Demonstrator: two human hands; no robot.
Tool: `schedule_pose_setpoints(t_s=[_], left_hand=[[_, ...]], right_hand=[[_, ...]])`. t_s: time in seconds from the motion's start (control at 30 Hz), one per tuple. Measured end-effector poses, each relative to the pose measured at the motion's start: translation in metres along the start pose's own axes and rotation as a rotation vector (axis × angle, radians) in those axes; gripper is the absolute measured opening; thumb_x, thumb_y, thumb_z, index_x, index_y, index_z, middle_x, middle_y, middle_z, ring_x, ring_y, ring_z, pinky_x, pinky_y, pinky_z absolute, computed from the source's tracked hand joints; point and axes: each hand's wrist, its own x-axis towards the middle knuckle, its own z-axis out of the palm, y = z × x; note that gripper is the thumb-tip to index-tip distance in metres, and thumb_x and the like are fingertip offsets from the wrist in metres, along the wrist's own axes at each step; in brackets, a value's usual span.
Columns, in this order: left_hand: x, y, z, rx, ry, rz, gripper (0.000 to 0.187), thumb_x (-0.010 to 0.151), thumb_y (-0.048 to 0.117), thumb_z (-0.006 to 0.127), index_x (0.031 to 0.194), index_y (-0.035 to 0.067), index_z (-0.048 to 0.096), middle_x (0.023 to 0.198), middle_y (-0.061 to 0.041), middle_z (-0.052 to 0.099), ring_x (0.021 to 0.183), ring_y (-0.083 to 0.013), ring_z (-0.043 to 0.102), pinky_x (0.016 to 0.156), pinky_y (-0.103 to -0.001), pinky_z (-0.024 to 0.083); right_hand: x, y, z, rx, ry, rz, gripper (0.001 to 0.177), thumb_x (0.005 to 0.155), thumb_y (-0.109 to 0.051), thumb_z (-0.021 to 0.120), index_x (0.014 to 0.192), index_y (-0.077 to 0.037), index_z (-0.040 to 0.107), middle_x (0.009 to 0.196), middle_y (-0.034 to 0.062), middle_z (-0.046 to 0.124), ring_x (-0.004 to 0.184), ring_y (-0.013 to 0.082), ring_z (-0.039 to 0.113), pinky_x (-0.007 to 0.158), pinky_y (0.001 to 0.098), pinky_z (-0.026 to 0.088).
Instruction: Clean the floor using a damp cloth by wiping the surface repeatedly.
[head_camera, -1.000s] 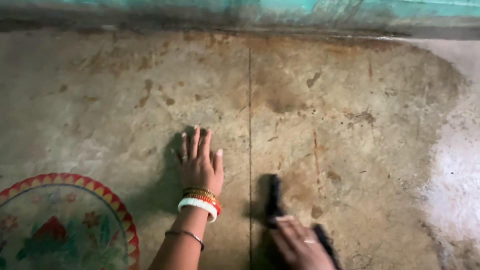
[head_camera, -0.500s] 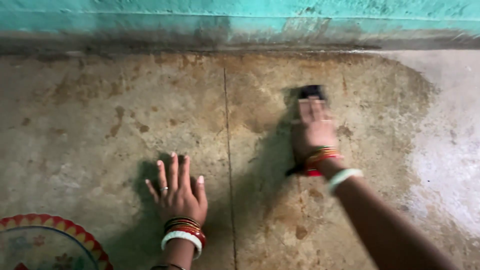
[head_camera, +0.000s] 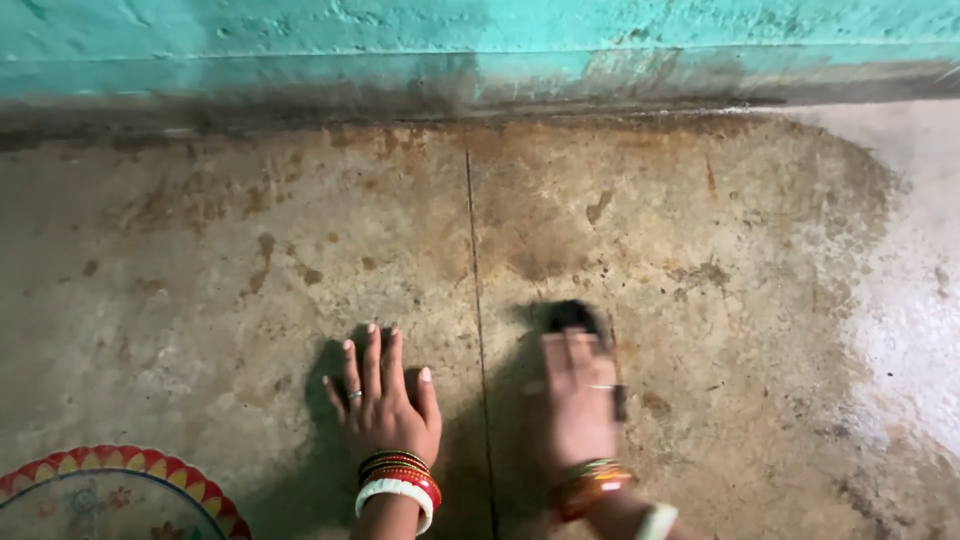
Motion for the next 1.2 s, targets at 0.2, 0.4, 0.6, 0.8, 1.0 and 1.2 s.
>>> schedule_pose_setpoints(t_s=[0.2, 0.4, 0.6, 0.8, 1.0, 1.2], left_hand=[[-0.001, -0.004, 0.005, 0.012, -0.02, 0.016, 0.062, 0.089, 0.041, 0.059, 0.146, 0.019, 0.052, 0.162, -0.003, 0.038, 0.152, -0.0321, 0.027, 0.119, -0.063, 0.019], [-0.002, 0.001, 0.001, -0.004, -0.003, 0.013, 0.058, 0.093, 0.039, 0.057, 0.146, 0.017, 0.053, 0.162, -0.003, 0.04, 0.153, -0.0324, 0.028, 0.122, -0.063, 0.019], [-0.002, 0.006, -0.002, 0.014, 0.025, 0.013, 0.058, 0.091, 0.04, 0.057, 0.145, 0.018, 0.055, 0.161, -0.003, 0.042, 0.152, -0.0332, 0.03, 0.12, -0.065, 0.018], [0.002, 0.005, 0.002, 0.02, 0.028, 0.002, 0.06, 0.089, 0.041, 0.058, 0.145, 0.02, 0.053, 0.16, -0.003, 0.041, 0.151, -0.033, 0.03, 0.119, -0.066, 0.019], [0.002, 0.003, 0.002, 0.023, 0.0, -0.013, 0.06, 0.088, 0.04, 0.057, 0.146, 0.021, 0.052, 0.162, -0.001, 0.039, 0.153, -0.032, 0.028, 0.12, -0.063, 0.019], [-0.001, 0.001, 0.001, 0.016, -0.011, -0.009, 0.058, 0.093, 0.042, 0.053, 0.146, 0.019, 0.052, 0.162, -0.002, 0.039, 0.153, -0.0331, 0.027, 0.119, -0.064, 0.018]], right_hand=[[0.084, -0.088, -0.006, 0.01, -0.202, -0.405, 0.067, 0.093, -0.04, 0.054, 0.153, -0.015, 0.038, 0.163, 0.0119, 0.028, 0.149, 0.0321, 0.026, 0.119, 0.059, 0.018], [0.199, 0.015, -0.026, -0.388, -0.147, -0.258, 0.073, 0.092, -0.035, 0.053, 0.16, -0.026, 0.027, 0.17, 0.0075, 0.018, 0.149, 0.0315, 0.027, 0.114, 0.0613, 0.019], [0.171, 0.163, -0.047, -0.168, 0.087, 0.118, 0.066, 0.097, -0.039, 0.054, 0.157, -0.02, 0.035, 0.164, 0.015, 0.029, 0.151, 0.0376, 0.031, 0.114, 0.0673, 0.02], [0.03, 0.073, -0.025, -0.07, 0.177, -0.147, 0.082, 0.084, -0.032, 0.064, 0.152, 0.003, 0.035, 0.156, 0.0282, 0.037, 0.138, 0.0493, 0.038, 0.116, 0.0603, 0.032], [0.058, -0.061, -0.006, 0.115, -0.176, -0.476, 0.063, 0.095, -0.035, 0.064, 0.151, -0.016, 0.041, 0.166, 0.0085, 0.032, 0.153, 0.0304, 0.026, 0.123, 0.0573, 0.016], [0.198, -0.032, -0.055, -0.284, -0.143, -0.279, 0.06, 0.097, -0.038, 0.052, 0.154, -0.027, 0.037, 0.164, 0.0027, 0.03, 0.15, 0.0323, 0.029, 0.114, 0.0679, 0.021]])
